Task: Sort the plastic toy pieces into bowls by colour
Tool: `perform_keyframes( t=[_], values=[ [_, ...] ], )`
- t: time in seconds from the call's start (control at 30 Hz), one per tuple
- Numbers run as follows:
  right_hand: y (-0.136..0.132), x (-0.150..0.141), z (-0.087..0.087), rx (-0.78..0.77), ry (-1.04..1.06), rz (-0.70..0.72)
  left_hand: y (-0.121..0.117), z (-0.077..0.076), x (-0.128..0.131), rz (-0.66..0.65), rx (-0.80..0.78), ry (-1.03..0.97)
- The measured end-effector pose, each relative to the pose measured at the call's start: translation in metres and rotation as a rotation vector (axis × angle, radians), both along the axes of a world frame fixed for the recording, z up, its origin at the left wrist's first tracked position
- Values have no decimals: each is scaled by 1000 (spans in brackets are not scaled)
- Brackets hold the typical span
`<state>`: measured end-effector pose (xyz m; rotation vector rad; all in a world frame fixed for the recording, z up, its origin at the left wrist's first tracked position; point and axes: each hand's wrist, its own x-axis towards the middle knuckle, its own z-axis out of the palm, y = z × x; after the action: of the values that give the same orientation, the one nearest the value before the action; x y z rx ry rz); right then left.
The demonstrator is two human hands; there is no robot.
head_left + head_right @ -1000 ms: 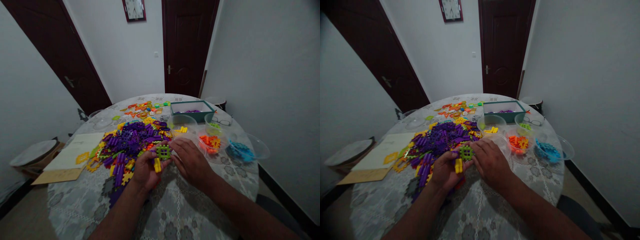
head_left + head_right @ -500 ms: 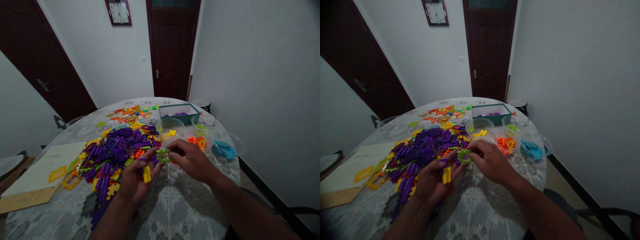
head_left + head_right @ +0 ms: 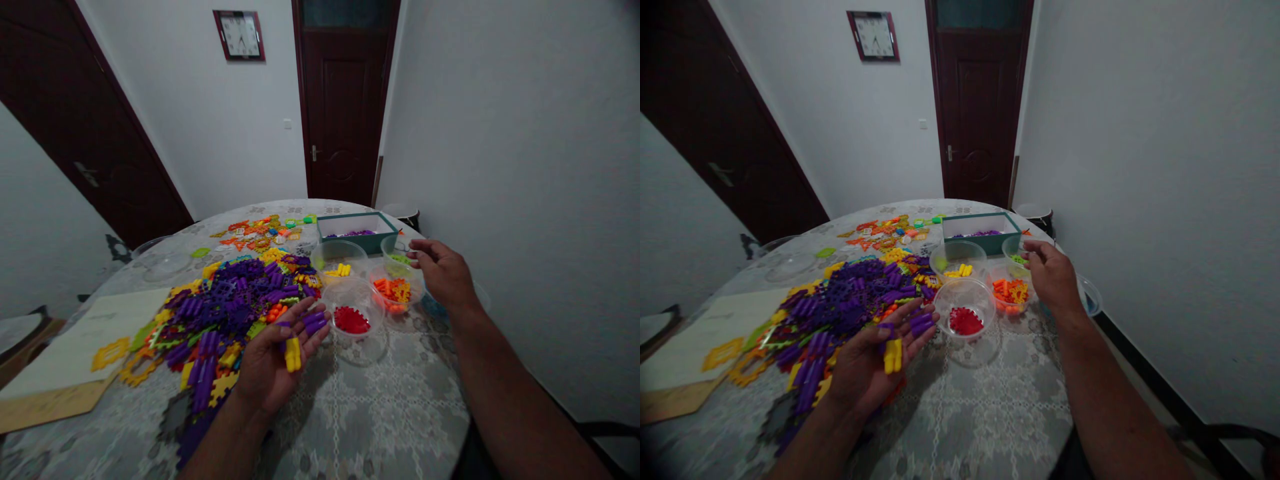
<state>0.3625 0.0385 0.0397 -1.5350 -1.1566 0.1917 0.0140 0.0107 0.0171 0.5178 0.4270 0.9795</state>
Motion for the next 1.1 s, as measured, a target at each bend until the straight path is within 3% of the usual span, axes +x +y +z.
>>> perform_keyframes(
  t=[0.13,0.33,0.53,0.67,0.8,0.97,1.1],
  values=[
    [-18,-45,8,-45,-164,174,-2,1,0,-2,-24,1],
    [-43,-115,3,90,-495,574,-3,3,1,-26,-29,-26],
    [-49,-151,-16,76,-672,695,-3,-1,1,-49,-46,-28],
    [-52,-155,-14,-4,-636,803,-4,-1,1,-61,-76,0],
    [-58,-146,3,-105,-477,941,-7,4,2,-44,-37,104],
    [-54,-122,26,-343,-472,971,-5,6,2,28,14,305],
    [-22,-98,35,-431,-549,898,0,-1,1,73,-88,211]
  ],
)
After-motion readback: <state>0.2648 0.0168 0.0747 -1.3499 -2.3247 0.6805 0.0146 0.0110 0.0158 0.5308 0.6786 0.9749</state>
